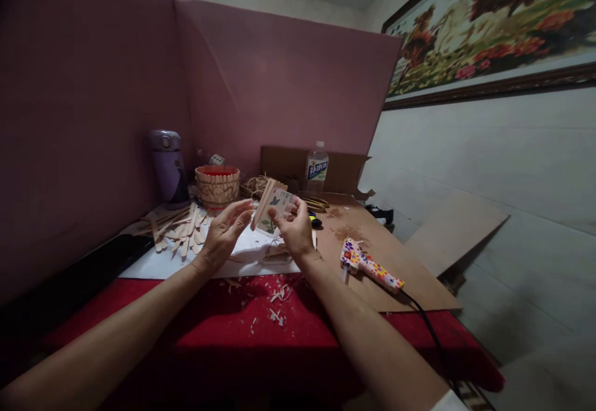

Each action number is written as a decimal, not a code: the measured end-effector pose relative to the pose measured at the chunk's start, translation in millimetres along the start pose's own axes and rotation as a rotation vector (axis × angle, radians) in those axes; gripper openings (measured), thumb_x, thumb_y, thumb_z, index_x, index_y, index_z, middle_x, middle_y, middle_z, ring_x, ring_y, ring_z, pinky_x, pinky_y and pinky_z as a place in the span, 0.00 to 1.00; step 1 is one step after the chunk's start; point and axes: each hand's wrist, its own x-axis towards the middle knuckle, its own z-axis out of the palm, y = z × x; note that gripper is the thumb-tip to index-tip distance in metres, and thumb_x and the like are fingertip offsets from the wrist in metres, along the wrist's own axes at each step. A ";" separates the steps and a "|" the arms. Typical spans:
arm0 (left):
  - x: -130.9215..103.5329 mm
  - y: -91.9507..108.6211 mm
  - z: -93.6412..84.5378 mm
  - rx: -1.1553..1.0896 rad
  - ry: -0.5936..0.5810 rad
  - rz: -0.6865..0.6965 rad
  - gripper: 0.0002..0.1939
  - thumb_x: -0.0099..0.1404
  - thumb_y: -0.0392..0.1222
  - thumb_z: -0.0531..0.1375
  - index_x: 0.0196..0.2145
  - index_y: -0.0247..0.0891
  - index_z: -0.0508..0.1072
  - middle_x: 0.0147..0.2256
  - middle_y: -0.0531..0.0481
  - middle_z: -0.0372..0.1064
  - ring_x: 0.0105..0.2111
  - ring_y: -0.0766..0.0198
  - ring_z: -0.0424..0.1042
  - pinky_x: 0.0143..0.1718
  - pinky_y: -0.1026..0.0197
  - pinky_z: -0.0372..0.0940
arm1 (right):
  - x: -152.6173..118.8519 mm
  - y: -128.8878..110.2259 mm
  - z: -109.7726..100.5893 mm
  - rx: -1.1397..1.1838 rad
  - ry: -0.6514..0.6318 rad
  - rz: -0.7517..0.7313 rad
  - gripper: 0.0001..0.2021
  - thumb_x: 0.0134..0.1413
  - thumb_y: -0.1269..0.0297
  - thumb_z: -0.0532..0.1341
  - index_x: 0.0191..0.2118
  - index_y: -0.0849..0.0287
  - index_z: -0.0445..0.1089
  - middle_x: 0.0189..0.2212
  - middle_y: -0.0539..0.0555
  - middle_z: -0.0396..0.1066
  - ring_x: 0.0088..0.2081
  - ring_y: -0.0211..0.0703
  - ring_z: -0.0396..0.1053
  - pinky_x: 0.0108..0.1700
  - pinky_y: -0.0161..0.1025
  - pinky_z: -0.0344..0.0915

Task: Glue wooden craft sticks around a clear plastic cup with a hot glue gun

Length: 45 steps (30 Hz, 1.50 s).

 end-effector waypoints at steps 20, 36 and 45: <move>0.1 2.4 -1.1 -0.105 0.003 -0.030 0.21 0.63 0.47 0.59 0.52 0.37 0.70 0.48 0.42 0.72 0.47 0.55 0.71 0.47 0.55 0.66 | -9.5 5.2 -2.1 -0.725 0.073 -0.707 0.29 0.49 0.52 0.65 0.54 0.57 0.58 0.47 0.60 0.66 0.48 0.54 0.65 0.49 0.52 0.66; -2.2 16.9 -5.7 0.532 0.131 0.419 0.09 0.65 0.40 0.55 0.36 0.42 0.76 0.52 0.47 0.63 0.58 0.53 0.55 0.60 0.45 0.50 | -14.2 1.6 -0.6 -0.952 0.067 -0.691 0.27 0.50 0.63 0.65 0.55 0.56 0.60 0.50 0.60 0.65 0.50 0.56 0.63 0.50 0.51 0.60; -0.5 17.7 -7.0 0.540 0.221 0.386 0.08 0.63 0.38 0.57 0.26 0.40 0.70 0.43 0.44 0.62 0.48 0.52 0.59 0.53 0.48 0.54 | -11.8 1.9 -2.6 -0.986 0.084 -0.724 0.25 0.50 0.68 0.64 0.55 0.57 0.59 0.50 0.61 0.65 0.51 0.56 0.63 0.51 0.51 0.59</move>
